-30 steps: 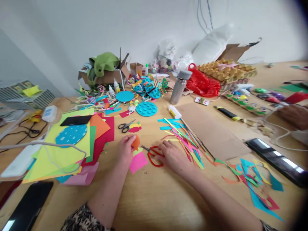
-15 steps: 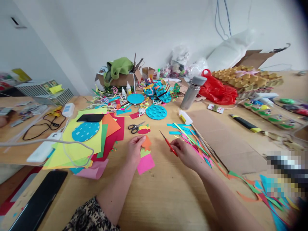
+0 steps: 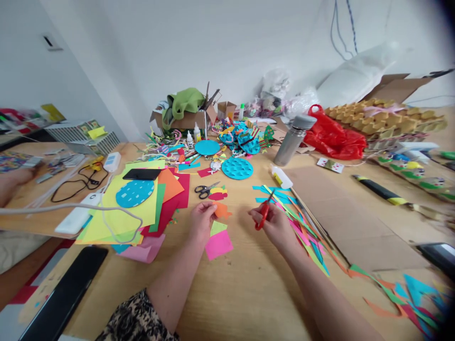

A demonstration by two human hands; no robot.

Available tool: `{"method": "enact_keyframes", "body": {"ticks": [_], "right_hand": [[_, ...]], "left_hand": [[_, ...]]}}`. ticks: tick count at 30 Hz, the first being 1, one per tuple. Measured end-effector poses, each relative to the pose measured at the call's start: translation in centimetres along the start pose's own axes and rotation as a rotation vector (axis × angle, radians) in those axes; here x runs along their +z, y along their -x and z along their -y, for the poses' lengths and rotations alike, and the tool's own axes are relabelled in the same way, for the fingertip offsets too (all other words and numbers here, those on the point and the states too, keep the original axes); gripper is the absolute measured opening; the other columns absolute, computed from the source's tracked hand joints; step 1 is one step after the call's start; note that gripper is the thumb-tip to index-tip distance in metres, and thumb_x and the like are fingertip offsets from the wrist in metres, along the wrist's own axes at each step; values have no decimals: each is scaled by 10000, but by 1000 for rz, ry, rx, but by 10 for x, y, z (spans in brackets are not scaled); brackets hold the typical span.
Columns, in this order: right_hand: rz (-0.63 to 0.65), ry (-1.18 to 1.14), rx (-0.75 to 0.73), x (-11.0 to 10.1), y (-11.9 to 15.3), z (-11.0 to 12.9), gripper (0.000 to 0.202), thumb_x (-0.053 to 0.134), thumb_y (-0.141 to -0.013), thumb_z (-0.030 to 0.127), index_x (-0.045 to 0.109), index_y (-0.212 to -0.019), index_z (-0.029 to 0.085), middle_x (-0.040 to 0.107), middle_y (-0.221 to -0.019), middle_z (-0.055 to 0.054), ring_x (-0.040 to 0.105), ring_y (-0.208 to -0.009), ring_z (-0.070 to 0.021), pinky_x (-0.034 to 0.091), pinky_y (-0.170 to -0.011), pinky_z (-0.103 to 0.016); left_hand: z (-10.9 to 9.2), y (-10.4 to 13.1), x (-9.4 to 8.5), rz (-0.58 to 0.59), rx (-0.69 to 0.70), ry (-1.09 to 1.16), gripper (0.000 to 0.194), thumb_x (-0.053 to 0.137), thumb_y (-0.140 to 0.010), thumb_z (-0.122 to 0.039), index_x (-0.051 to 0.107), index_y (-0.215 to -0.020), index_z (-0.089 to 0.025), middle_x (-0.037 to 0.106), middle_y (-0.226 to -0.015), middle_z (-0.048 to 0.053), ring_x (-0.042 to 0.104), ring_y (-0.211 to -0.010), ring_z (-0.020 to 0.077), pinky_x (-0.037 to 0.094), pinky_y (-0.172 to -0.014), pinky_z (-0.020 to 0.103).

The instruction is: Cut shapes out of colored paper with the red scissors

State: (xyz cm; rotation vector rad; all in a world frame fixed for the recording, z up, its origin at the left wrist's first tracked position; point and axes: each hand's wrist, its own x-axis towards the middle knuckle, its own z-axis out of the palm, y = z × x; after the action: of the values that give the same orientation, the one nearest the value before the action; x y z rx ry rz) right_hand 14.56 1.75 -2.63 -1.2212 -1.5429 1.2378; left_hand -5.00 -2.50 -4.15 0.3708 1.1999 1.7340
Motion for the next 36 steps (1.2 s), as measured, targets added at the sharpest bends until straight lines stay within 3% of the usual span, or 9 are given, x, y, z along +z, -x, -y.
{"method": "enact_keyframes", "body": {"ticks": [4, 8, 12, 14, 16, 19, 25, 29, 36], "right_hand": [[195, 19, 79, 28, -18, 17, 407, 821, -612, 464, 528, -716, 201, 664, -659, -24, 627, -621, -180, 501, -561, -281], [166, 140, 72, 54, -32, 26, 269, 757, -662, 306, 509, -687, 204, 620, -588, 18, 582, -546, -144, 453, -501, -237], [158, 215, 45, 61, -48, 26, 191, 699, -680, 241, 514, -703, 198, 593, -573, 34, 554, -524, -129, 424, -479, -215], [136, 281, 39, 59, -61, 25, 178, 687, -682, 225, 515, -721, 195, 592, -588, 29, 556, -537, -133, 414, -480, -211], [108, 374, 37, 57, -74, 26, 161, 679, -691, 214, 523, -723, 191, 579, -593, 26, 550, -551, -136, 382, -473, -205], [92, 525, 44, 58, -90, 28, 131, 677, -704, 176, 547, -722, 181, 566, -603, 15, 530, -553, -136, 336, -468, -207], [166, 763, 38, 73, -106, 34, 97, 644, -732, 100, 649, -807, 160, 675, -717, -56, 619, -648, -183, 340, -485, -216], [227, 858, 12, 81, -113, 37, 145, 623, -764, 84, 692, -877, 144, 740, -877, -120, 684, -779, -223, 410, -559, -227], [269, 941, -19, 96, -118, 42, 207, 609, -833, 151, 708, -1014, 132, 749, -1044, -175, 715, -906, -268, 479, -656, -251]], "left_hand": [[1, 4, 4, 31, -26, -1, 322, 839, -509, -250, 602, -701, -145, 675, -659, 17, 641, -620, 140, 503, -635, 280], [3, 1, 5, 18, -23, 52, 342, 851, -482, -237, 597, -694, -151, 664, -666, 5, 638, -636, 133, 516, -676, 288], [-1, -12, 1, -4, 45, -40, 314, 834, -574, -307, 625, -756, -158, 684, -730, 33, 648, -669, 159, 515, -674, 306], [-7, -24, -4, -15, 183, -244, 269, 793, -659, -332, 668, -824, -160, 706, -809, 69, 658, -726, 185, 520, -699, 326], [-13, -37, -10, -38, 417, -513, 172, 747, -719, -272, 688, -849, -178, 715, -866, 86, 665, -835, 213, 519, -815, 365], [-18, -54, -19, 9, 649, -1010, 111, 732, -686, -137, 696, -774, -194, 716, -992, 125, 627, -1045, 281, 457, -989, 449], [-11, -61, -24, 77, 723, -1475, 188, 592, -778, -80, 728, -860, -180, 690, -1145, 167, 621, -1108, 292, 452, -1020, 445], [-12, -61, -24, 92, 699, -1533, 205, 556, -799, -78, 725, -862, -175, 689, -1127, 177, 650, -1045, 293, 484, -962, 429], [-16, -62, -30, 17, 716, -1285, 161, 553, -805, -93, 666, -844, -201, 684, -1098, 149, 633, -1069, 295, 465, -982, 438]]}}
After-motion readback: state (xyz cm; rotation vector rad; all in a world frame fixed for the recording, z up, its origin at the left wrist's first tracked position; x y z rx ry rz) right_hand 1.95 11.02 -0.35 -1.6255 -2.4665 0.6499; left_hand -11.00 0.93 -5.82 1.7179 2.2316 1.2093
